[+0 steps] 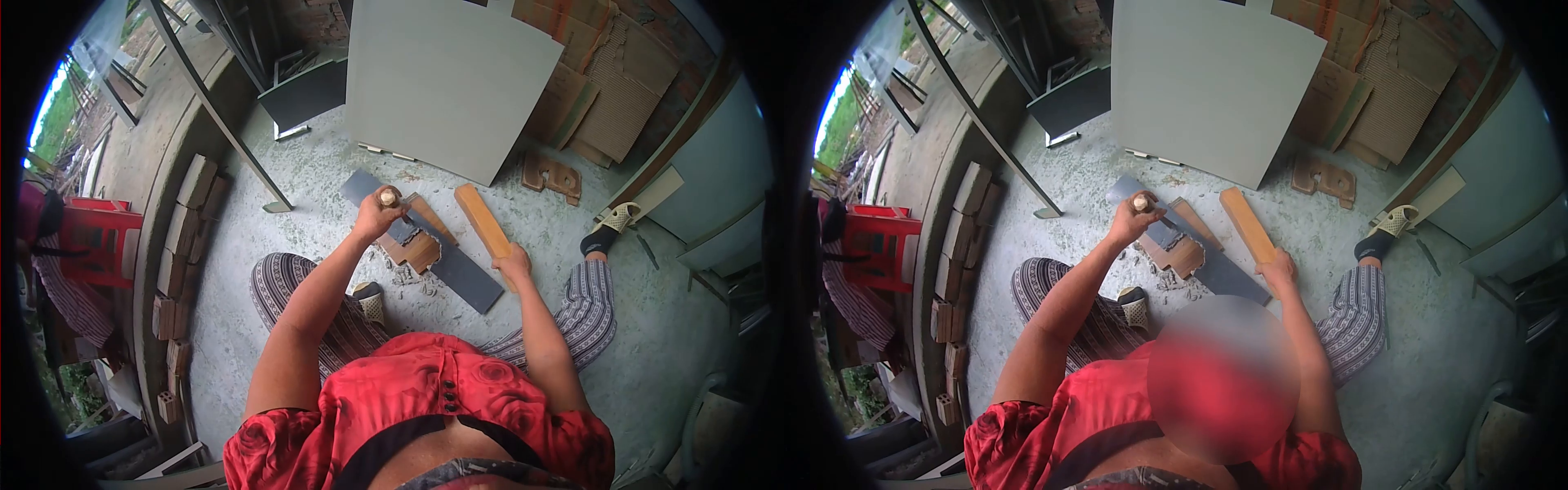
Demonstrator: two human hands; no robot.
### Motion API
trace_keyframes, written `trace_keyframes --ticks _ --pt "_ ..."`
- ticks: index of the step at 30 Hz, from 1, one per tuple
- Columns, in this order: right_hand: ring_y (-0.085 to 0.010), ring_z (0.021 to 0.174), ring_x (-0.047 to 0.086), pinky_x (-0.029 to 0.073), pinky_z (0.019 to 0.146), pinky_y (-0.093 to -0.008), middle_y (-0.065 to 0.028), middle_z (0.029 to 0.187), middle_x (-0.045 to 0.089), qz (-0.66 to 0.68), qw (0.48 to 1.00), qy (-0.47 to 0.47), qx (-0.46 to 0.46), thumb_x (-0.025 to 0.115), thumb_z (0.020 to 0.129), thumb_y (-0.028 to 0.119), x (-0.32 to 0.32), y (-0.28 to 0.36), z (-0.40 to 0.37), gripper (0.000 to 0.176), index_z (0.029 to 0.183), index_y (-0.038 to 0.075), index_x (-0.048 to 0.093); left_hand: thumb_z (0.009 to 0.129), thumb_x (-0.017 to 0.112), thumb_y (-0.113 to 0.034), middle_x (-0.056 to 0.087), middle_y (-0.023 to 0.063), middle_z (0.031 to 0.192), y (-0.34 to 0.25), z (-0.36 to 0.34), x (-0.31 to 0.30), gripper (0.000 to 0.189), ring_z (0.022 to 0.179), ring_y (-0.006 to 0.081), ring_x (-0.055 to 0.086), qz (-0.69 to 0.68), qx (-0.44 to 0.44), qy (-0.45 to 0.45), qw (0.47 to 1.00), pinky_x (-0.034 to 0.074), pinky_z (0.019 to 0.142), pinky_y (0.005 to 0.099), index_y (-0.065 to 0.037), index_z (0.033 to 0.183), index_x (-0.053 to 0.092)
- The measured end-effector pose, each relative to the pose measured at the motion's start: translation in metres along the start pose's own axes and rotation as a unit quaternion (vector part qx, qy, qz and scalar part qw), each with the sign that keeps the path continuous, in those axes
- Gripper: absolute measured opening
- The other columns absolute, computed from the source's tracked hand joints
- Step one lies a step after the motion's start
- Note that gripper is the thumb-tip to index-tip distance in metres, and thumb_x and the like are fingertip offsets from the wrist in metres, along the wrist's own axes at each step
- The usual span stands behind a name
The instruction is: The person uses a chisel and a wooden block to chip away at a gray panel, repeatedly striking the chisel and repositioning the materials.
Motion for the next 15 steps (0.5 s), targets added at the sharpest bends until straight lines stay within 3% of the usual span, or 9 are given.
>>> trace_keyframes --ticks 2,6,8,9,11,12,14,15 --pt "-0.0263 0.080 0.061 0.048 0.072 -0.0344 -0.0128 0.085 0.060 0.134 0.987 0.082 -0.020 0.075 0.054 0.016 0.003 0.017 0.000 0.052 0.100 0.001 0.054 0.071 0.072 -0.013 0.058 0.0014 0.068 -0.011 -0.004 -0.001 0.023 0.064 0.0098 0.055 0.014 0.016 -0.015 1.000 0.047 0.060 0.0256 -0.003 0.083 0.055" --pt "-0.0204 0.069 0.059 0.047 0.066 -0.0323 -0.0085 0.077 0.060 0.274 0.954 0.077 -0.095 0.073 0.058 0.013 -0.043 0.081 -0.036 0.046 0.097 0.000 0.053 0.069 0.072 -0.019 0.060 0.0053 0.071 0.012 0.001 0.012 0.026 0.066 0.0159 0.058 0.013 -0.011 0.001 1.000 0.047 0.064 0.0303 -0.004 0.083 0.055" --pt "-0.0231 0.077 0.060 0.047 0.070 -0.0324 -0.0122 0.082 0.062 0.464 0.860 0.108 -0.182 0.074 0.059 0.019 -0.095 0.137 -0.074 0.049 0.099 0.000 0.053 0.068 0.072 -0.021 0.061 0.0071 0.072 0.019 0.006 0.018 0.027 0.067 0.0190 0.059 0.052 0.003 -0.008 0.999 0.047 0.066 0.0321 -0.004 0.083 0.056" --pt "-0.0231 0.077 0.060 0.047 0.070 -0.0324 -0.0122 0.082 0.062 0.463 0.859 0.107 -0.190 0.074 0.059 0.019 -0.112 0.150 -0.085 0.049 0.099 0.000 0.053 0.067 0.072 -0.021 0.062 0.0089 0.074 0.016 0.004 0.020 0.028 0.069 0.0221 0.059 0.063 0.003 -0.015 0.998 0.047 0.067 0.0333 -0.004 0.083 0.056" --pt "-0.0228 0.079 0.060 0.048 0.072 -0.0332 -0.0102 0.089 0.062 0.403 0.829 -0.093 -0.377 0.075 0.062 0.022 -0.181 0.185 -0.127 0.057 0.108 0.001 0.050 0.066 0.072 -0.022 0.063 0.0119 0.079 -0.003 -0.002 0.016 0.029 0.075 0.0284 0.060 0.085 -0.012 -0.018 0.996 0.047 0.071 0.0355 -0.005 0.084 0.057" --pt "-0.0200 0.089 0.058 0.046 0.078 -0.0329 -0.0110 0.101 0.059 0.357 0.842 -0.093 -0.393 0.073 0.064 0.021 -0.194 0.195 -0.142 0.065 0.118 0.001 0.044 0.066 0.072 -0.024 0.063 0.0127 0.081 0.008 0.004 0.018 0.030 0.076 0.0291 0.060 0.066 -0.004 -0.023 0.998 0.047 0.071 0.0361 -0.005 0.085 0.058" --pt "-0.0289 0.084 0.062 0.048 0.075 -0.0360 -0.0155 0.097 0.060 0.295 0.851 -0.110 -0.420 0.076 0.062 0.024 -0.195 0.199 -0.154 0.065 0.115 0.002 0.045 0.066 0.073 -0.026 0.063 0.0150 0.083 -0.001 0.001 0.014 0.034 0.082 0.0330 0.061 0.088 -0.001 -0.044 0.995 0.047 0.073 0.0383 -0.006 0.089 0.058" --pt "-0.0299 0.083 0.062 0.049 0.074 -0.0366 -0.0163 0.095 0.061 0.226 0.879 -0.111 -0.404 0.076 0.061 0.023 -0.180 0.194 -0.151 0.065 0.114 0.002 0.045 0.065 0.073 -0.026 0.064 0.0160 0.085 0.000 0.001 0.013 0.036 0.086 0.0344 0.061 0.083 0.002 -0.051 0.995 0.047 0.074 0.0394 -0.006 0.092 0.058"
Point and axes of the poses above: each hand's wrist, its own z-axis towards the middle knuckle, its own x-axis out of the palm, y = z × x, the point moved 9 cm from there along z, towards the middle knuckle
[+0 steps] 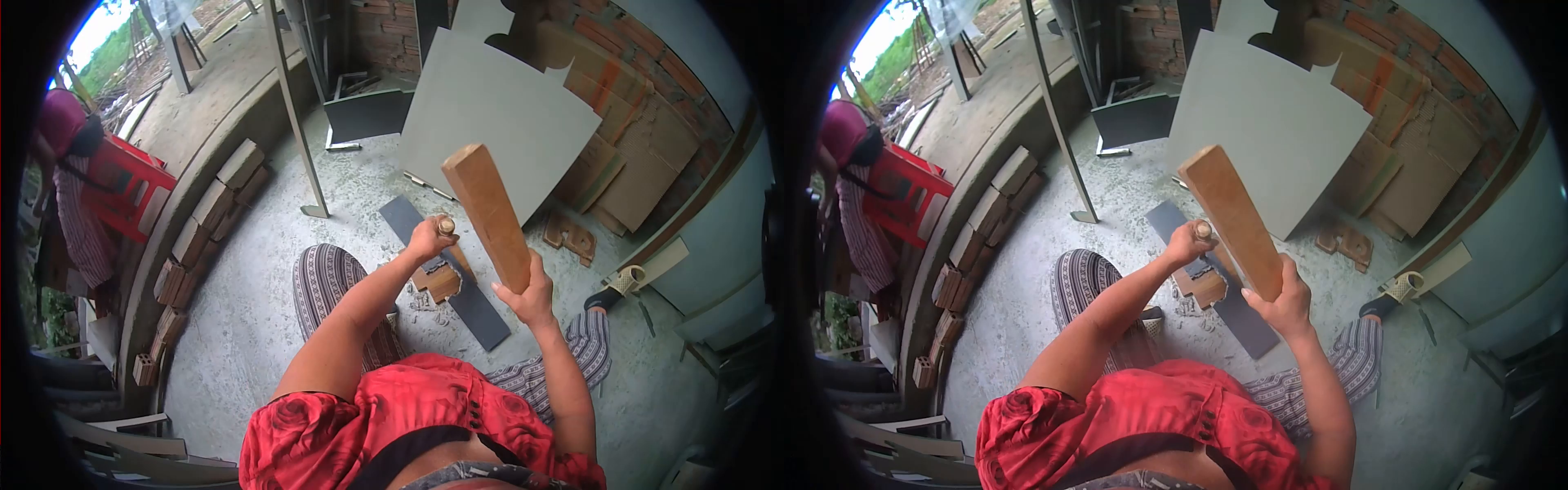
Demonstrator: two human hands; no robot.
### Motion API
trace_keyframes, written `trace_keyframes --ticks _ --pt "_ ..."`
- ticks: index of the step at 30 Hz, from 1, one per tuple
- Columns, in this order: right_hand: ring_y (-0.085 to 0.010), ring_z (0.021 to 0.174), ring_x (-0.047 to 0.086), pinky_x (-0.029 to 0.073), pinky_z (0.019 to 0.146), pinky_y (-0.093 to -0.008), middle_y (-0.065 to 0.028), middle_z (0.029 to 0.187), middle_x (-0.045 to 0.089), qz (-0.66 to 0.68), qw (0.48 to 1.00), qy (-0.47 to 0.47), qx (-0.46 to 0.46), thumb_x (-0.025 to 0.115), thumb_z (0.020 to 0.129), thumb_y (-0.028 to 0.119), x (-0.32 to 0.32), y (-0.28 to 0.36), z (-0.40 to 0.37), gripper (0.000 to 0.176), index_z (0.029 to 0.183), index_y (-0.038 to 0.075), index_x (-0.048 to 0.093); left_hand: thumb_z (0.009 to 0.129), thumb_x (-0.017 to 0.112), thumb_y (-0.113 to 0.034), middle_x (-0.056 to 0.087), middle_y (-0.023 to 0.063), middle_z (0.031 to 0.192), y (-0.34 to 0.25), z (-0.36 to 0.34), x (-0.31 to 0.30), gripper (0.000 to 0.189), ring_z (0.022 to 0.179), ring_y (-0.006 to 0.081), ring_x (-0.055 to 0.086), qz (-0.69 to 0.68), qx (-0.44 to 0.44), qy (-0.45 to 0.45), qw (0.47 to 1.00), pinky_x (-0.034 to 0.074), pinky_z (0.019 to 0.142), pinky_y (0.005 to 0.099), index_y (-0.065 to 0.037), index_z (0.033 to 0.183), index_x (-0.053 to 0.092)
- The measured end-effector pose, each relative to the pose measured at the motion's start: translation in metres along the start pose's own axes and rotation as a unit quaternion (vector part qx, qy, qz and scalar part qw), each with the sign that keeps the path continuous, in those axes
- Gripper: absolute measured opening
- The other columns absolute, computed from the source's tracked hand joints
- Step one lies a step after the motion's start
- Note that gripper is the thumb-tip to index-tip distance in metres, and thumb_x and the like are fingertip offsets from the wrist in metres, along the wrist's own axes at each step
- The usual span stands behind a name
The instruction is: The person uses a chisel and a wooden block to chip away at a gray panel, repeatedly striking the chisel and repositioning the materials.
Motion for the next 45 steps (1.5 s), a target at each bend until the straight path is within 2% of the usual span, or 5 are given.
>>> trace_keyframes --ticks 13,17,27,30,45 --pt "-0.0251 0.082 0.061 0.049 0.073 -0.0352 -0.0147 0.095 0.059 0.181 0.980 -0.070 -0.044 0.074 0.063 0.015 -0.002 0.010 -0.011 0.060 0.112 0.000 0.043 0.064 0.071 -0.028 0.063 0.0143 0.084 -0.015 -0.006 -0.009 0.035 0.082 0.0336 0.060 0.044 0.014 -0.009 0.999 0.047 0.074 0.0396 -0.008 0.090 0.058" --pt "-0.0384 0.080 0.061 0.048 0.069 -0.0440 -0.0207 0.083 0.061 -0.164 0.965 0.152 0.136 0.073 0.059 0.019 0.050 -0.057 -0.020 0.057 0.105 0.001 0.045 0.064 0.071 -0.028 0.064 0.0136 0.084 -0.007 -0.006 -0.008 0.036 0.083 0.0325 0.061 0.025 0.025 -0.026 0.999 0.047 0.074 0.0385 -0.008 0.091 0.058" --pt "-0.0237 0.083 0.062 0.049 0.074 -0.0337 -0.0133 0.092 0.061 0.187 0.980 -0.060 -0.020 0.074 0.060 0.018 0.010 0.004 -0.016 0.062 0.112 0.002 0.045 0.064 0.073 -0.024 0.064 0.0115 0.081 0.004 -0.002 -0.006 0.036 0.078 0.0296 0.061 -0.022 -0.001 -0.006 1.000 0.048 0.074 0.0366 -0.007 0.093 0.060" --pt "-0.0366 0.084 0.061 0.048 0.072 -0.0421 -0.0195 0.090 0.061 -0.117 0.982 0.112 0.094 0.075 0.058 0.024 0.045 -0.047 -0.024 0.055 0.101 0.005 0.046 0.064 0.073 -0.019 0.064 0.0108 0.079 0.004 -0.002 -0.004 0.032 0.074 0.0270 0.061 -0.008 0.016 -0.004 1.000 0.048 0.071 0.0352 -0.006 0.090 0.059" --pt "-0.0343 0.090 0.060 0.046 0.078 -0.0397 -0.0178 0.094 0.063 -0.171 0.912 0.091 0.362 0.076 0.054 0.032 0.051 -0.210 -0.072 0.060 0.102 0.005 0.052 0.065 0.068 -0.002 0.058 0.0010 0.075 -0.006 0.004 -0.019 0.029 0.065 0.0094 0.055 -0.098 0.014 0.083 0.992 0.045 0.054 0.0235 -0.006 0.091 0.057"
Point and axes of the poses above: each hand's wrist, its own z-axis towards the middle knuckle, its own x-axis out of the palm, y = z × x, the point moved 9 cm from there along z, towards the middle knuckle
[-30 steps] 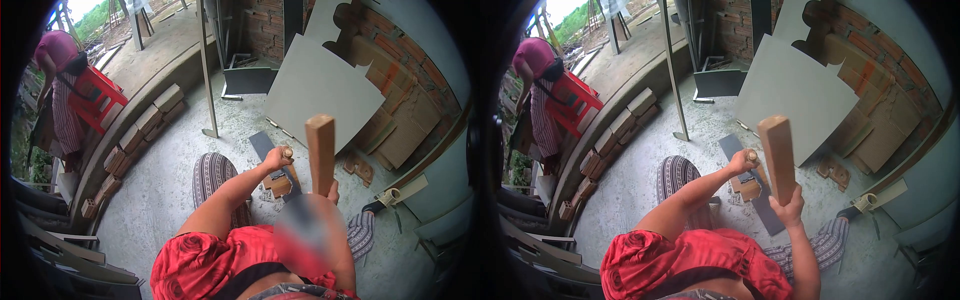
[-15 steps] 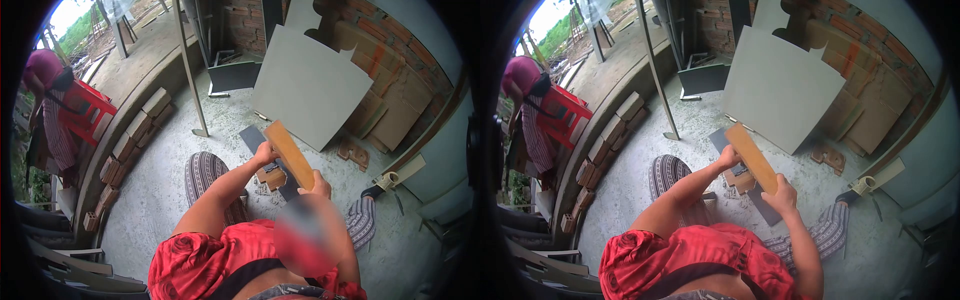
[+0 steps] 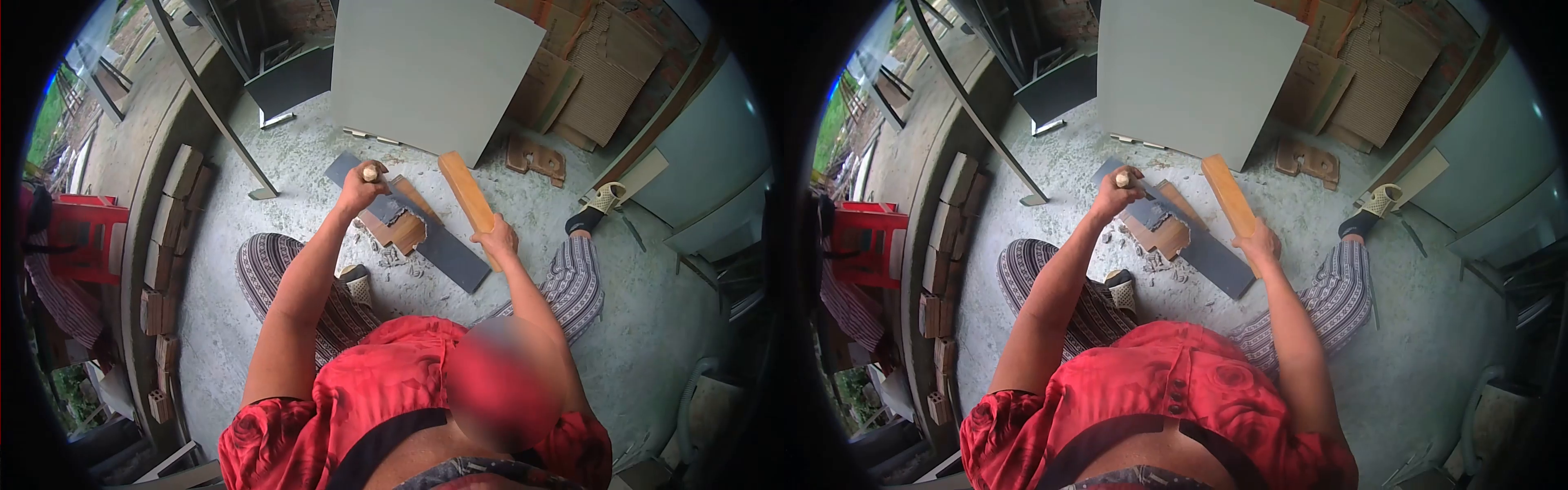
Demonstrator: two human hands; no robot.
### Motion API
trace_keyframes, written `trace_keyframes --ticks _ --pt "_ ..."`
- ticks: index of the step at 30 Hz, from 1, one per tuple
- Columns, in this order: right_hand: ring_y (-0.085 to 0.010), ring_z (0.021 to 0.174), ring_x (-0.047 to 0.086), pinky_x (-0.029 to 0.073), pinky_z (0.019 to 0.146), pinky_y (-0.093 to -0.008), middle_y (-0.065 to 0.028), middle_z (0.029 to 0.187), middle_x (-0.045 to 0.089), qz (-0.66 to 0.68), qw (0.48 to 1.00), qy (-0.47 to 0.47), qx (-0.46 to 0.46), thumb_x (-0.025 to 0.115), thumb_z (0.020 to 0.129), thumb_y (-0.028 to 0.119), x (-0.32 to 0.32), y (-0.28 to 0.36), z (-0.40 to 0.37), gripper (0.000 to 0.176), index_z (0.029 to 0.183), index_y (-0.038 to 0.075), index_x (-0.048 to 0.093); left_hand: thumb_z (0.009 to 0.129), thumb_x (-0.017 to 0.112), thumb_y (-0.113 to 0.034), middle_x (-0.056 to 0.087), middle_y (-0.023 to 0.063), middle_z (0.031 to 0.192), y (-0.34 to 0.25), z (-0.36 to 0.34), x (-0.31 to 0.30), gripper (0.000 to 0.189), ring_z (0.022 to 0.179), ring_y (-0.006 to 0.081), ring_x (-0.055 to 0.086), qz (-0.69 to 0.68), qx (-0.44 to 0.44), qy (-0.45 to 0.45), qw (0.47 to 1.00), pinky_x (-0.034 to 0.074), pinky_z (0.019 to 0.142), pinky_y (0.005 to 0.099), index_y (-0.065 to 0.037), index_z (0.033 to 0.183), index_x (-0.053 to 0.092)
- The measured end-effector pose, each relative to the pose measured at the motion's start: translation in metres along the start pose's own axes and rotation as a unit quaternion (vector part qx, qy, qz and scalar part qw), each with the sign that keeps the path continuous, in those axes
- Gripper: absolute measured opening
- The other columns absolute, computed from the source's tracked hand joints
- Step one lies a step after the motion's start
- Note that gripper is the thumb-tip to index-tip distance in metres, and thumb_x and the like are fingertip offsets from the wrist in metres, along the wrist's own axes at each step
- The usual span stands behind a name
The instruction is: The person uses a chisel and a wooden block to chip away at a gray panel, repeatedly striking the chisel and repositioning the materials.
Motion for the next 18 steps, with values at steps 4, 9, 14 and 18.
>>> trace_keyframes --ticks 4,9,14,18 --pt "-0.0353 0.094 0.059 0.046 0.081 -0.0406 -0.0198 0.097 0.062 -0.016 0.999 0.015 0.048 0.077 0.052 0.031 0.019 -0.025 0.009 0.062 0.103 0.004 0.053 0.066 0.067 -0.003 0.059 0.0015 0.077 0.006 -0.003 -0.011 0.027 0.066 0.0100 0.056 -0.038 -0.058 -0.036 0.997 0.046 0.054 0.0242 -0.006 0.091 0.057" --pt "-0.0341 0.092 0.060 0.046 0.079 -0.0397 -0.0189 0.097 0.063 0.005 0.999 0.011 0.036 0.078 0.052 0.029 0.012 -0.005 0.011 0.060 0.101 0.004 0.054 0.063 0.069 -0.003 0.056 0.0007 0.069 0.020 -0.006 -0.004 0.025 0.063 0.0107 0.054 -0.036 -0.044 -0.049 0.997 0.047 0.058 0.0264 -0.004 0.085 0.057" --pt "-0.0184 0.073 0.060 0.047 0.068 -0.0291 -0.0092 0.079 0.063 0.219 0.966 -0.012 -0.140 0.076 0.057 0.015 -0.005 0.067 -0.002 0.043 0.093 0.001 0.058 0.060 0.072 -0.013 0.063 0.0081 0.076 0.015 -0.006 -0.006 0.032 0.072 0.0204 0.061 0.046 0.007 -0.088 0.995 0.049 0.070 0.0331 -0.006 0.088 0.060" --pt "-0.0189 0.082 0.056 0.046 0.075 -0.0315 -0.0084 0.094 0.057 0.408 0.880 0.017 -0.241 0.071 0.058 0.010 -0.075 0.158 -0.061 0.054 0.108 0.000 0.050 0.058 0.072 -0.022 0.063 0.0105 0.078 0.006 -0.013 -0.002 0.034 0.077 0.0281 0.061 0.084 -0.027 -0.079 0.993 0.048 0.072 0.0364 -0.008 0.085 0.058"
Point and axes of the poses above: each hand's wrist, its own z-axis towards the middle knuckle, its own x-axis out of the palm, y = z × x, the point moved 9 cm from there along z, towards the middle knuckle
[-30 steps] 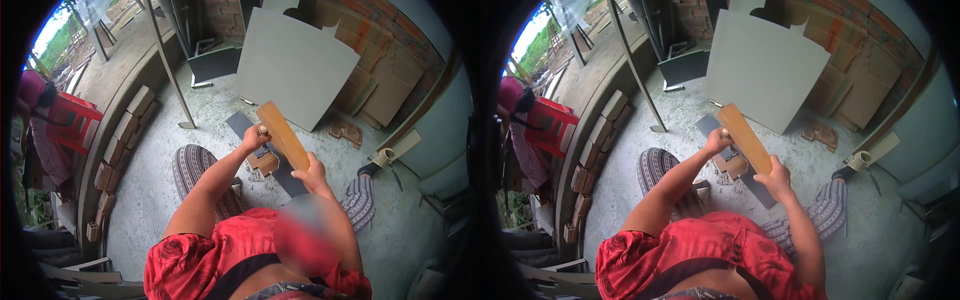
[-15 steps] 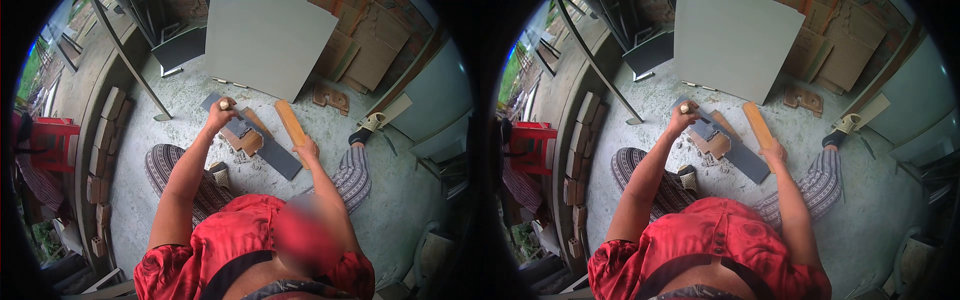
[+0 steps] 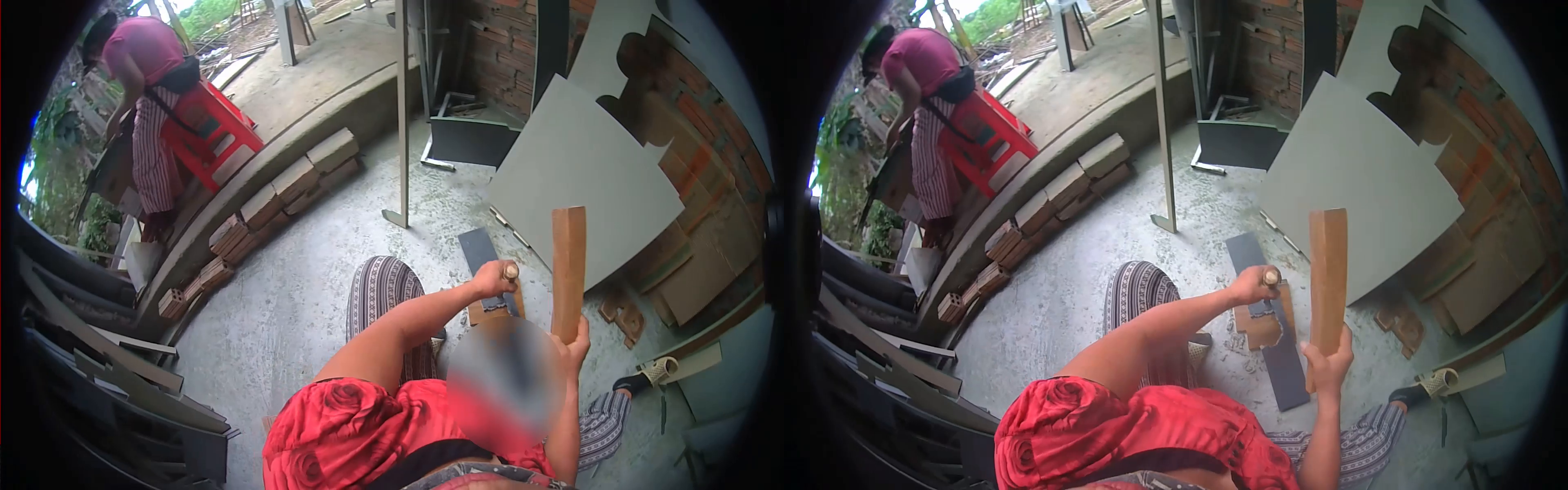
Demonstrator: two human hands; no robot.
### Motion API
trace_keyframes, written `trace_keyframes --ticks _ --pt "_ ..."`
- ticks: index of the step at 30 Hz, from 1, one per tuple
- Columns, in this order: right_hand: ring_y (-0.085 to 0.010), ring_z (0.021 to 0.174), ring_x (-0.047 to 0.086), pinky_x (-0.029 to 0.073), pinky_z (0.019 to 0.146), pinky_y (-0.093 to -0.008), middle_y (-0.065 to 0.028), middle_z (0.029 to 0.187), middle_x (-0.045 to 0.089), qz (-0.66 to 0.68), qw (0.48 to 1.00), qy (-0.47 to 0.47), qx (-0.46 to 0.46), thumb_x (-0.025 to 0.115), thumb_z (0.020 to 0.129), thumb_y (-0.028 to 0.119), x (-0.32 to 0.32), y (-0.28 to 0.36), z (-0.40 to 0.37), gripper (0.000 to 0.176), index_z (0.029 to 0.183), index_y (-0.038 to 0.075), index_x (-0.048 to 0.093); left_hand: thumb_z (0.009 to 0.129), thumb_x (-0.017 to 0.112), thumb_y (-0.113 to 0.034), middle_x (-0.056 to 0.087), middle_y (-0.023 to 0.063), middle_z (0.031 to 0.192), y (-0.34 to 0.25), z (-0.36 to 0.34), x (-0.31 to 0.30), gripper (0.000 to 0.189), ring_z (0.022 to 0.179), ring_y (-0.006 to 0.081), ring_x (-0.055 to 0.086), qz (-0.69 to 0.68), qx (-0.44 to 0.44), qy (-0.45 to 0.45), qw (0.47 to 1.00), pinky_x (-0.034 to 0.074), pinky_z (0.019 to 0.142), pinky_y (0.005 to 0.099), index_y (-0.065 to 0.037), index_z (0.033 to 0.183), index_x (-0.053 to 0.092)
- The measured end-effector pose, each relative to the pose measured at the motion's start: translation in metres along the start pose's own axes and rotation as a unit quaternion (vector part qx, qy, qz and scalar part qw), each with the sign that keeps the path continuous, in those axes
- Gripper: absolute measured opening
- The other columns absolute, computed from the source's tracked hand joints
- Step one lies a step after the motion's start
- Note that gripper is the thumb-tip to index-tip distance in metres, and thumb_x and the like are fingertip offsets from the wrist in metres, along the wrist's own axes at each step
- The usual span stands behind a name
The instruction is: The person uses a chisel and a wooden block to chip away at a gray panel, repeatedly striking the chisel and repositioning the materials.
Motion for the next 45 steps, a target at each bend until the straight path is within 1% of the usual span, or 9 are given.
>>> trace_keyframes --ticks 6,8,11,18,21,28,34,41,45 --pt "-0.0272 0.083 0.060 0.048 0.075 -0.0365 -0.0137 0.093 0.059 -0.129 0.983 0.038 -0.129 0.074 0.058 0.016 0.011 0.017 -0.019 0.063 0.112 0.002 0.045 0.058 0.072 -0.022 0.063 0.0106 0.077 0.000 -0.002 0.009 0.034 0.074 0.0288 0.061 -0.026 0.013 0.006 1.000 0.048 0.070 0.0367 -0.009 0.087 0.060" --pt "-0.0336 0.080 0.061 0.049 0.071 -0.0398 -0.0156 0.085 0.061 -0.347 0.930 0.121 -0.004 0.075 0.055 0.017 0.021 -0.014 -0.020 0.057 0.104 0.006 0.048 0.061 0.072 -0.024 0.065 0.0136 0.085 0.027 0.014 0.020 0.041 0.078 0.0293 0.062 0.050 0.102 -0.067 0.991 0.049 0.072 0.0368 -0.008 0.098 0.062" --pt "-0.0261 0.072 0.060 0.048 0.072 -0.0369 -0.0104 0.079 0.060 -0.330 0.936 0.114 -0.044 0.075 0.054 0.020 0.021 -0.008 -0.020 0.063 0.109 0.005 0.049 0.062 0.071 -0.024 0.065 0.0144 0.086 0.015 0.018 0.005 0.041 0.080 0.0300 0.062 0.028 0.135 -0.122 0.983 0.048 0.073 0.0375 -0.008 0.098 0.061" --pt "-0.0247 0.081 0.061 0.048 0.073 -0.0345 -0.0124 0.089 0.061 -0.060 0.991 0.022 -0.121 0.075 0.056 0.016 0.010 0.031 -0.036 0.059 0.107 0.003 0.049 0.060 0.070 -0.020 0.062 0.0103 0.078 -0.003 -0.006 0.010 0.035 0.075 0.0263 0.060 -0.070 -0.008 0.007 0.997 0.047 0.071 0.0361 -0.008 0.090 0.057" --pt "-0.0231 0.078 0.061 0.048 0.070 -0.0338 -0.0112 0.087 0.061 -0.340 0.936 0.087 0.010 0.075 0.057 0.016 0.006 -0.023 -0.028 0.051 0.100 0.003 0.049 0.060 0.070 -0.020 0.060 0.0085 0.075 -0.005 -0.007 0.016 0.032 0.071 0.0245 0.058 -0.078 -0.019 0.031 0.996 0.047 0.070 0.0352 -0.007 0.085 0.055" --pt "-0.0358 0.079 0.061 0.047 0.070 -0.0406 -0.0168 0.083 0.063 -0.078 0.995 0.021 0.057 0.077 0.052 0.016 -0.023 -0.082 -0.013 0.051 0.095 0.005 0.052 0.060 0.073 -0.020 0.062 0.0077 0.077 -0.004 -0.006 0.018 0.034 0.072 0.0238 0.059 -0.019 0.016 0.018 1.000 0.047 0.070 0.0343 -0.008 0.087 0.055" --pt "-0.0373 0.089 0.060 0.047 0.078 -0.0439 -0.0194 0.089 0.064 -0.423 0.886 -0.024 0.192 0.079 0.048 0.024 -0.072 -0.181 -0.025 0.057 0.096 0.005 0.054 0.061 0.079 -0.031 0.063 0.0103 0.080 -0.024 -0.013 -0.006 0.045 0.077 0.0256 0.061 0.014 -0.022 -0.030 0.999 0.047 0.073 0.0357 -0.006 0.091 0.058" --pt "-0.0360 0.097 0.058 0.047 0.082 -0.0421 -0.0184 0.101 0.060 -0.486 0.827 -0.021 0.281 0.082 0.049 0.019 -0.100 -0.257 -0.038 0.071 0.109 0.006 0.047 0.071 0.075 -0.023 0.058 -0.0001 0.071 -0.054 -0.015 -0.057 0.026 0.061 0.0091 0.052 -0.310 -0.048 -0.109 0.943 0.042 0.055 0.0247 -0.007 0.080 0.057" --pt "-0.0348 0.107 0.053 0.046 0.086 -0.0429 -0.0174 0.117 0.052 -0.511 0.779 -0.011 0.363 0.083 0.052 0.020 -0.099 -0.272 -0.051 0.078 0.116 0.007 0.040 0.075 0.072 -0.031 0.054 0.0003 0.067 -0.055 -0.014 -0.072 0.029 0.059 0.0116 0.055 -0.437 -0.042 -0.124 0.890 0.045 0.055 0.0260 -0.009 0.079 0.054"
Point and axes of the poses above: each hand's wrist, its own z-axis towards the middle knuckle, its own x-axis out of the palm, y = z × x, the point moved 9 cm from there along z, towards the middle knuckle
